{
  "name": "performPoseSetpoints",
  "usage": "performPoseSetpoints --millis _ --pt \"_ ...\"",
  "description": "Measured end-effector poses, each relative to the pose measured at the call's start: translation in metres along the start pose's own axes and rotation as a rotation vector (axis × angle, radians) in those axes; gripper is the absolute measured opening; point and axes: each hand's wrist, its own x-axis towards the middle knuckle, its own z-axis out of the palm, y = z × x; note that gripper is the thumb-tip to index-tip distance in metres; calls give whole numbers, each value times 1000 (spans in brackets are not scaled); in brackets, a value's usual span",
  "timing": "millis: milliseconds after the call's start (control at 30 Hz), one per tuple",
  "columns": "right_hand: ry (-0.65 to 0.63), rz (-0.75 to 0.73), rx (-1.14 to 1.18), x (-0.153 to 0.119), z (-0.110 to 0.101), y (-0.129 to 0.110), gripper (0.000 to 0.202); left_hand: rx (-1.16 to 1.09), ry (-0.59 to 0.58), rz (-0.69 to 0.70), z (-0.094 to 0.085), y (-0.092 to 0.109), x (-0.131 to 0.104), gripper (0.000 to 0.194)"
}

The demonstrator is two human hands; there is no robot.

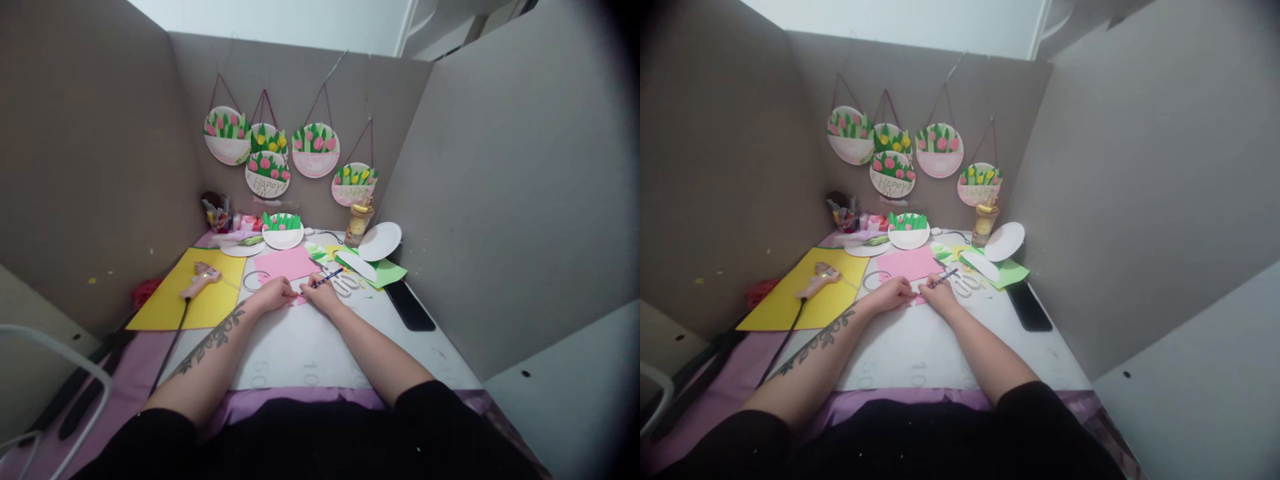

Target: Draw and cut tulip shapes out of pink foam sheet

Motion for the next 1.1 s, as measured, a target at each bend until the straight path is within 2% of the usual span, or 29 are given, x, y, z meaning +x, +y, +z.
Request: performPoseSetpoints --millis 133,300,500,667,833,1100 --pt "-5 -3 0 -1 -1 -2 23 -5 -6 -6 0 0 0 22" --pt "-76 -8 53 -2 -2 -4 22 4 -5 -7 -1 2 -1 23" --pt "-42 10 54 -1 -1 -2 23 -8 -3 -16 -1 1 -2 23" --pt "-131 -4 98 -1 -3 -3 21 6 -5 15 0 -1 -1 22" --pt "-6 18 136 2 1 2 23 -16 -2 9 0 0 0 24" --pt "-39 -8 67 2 4 7 23 -9 -8 -4 -1 2 -1 18"
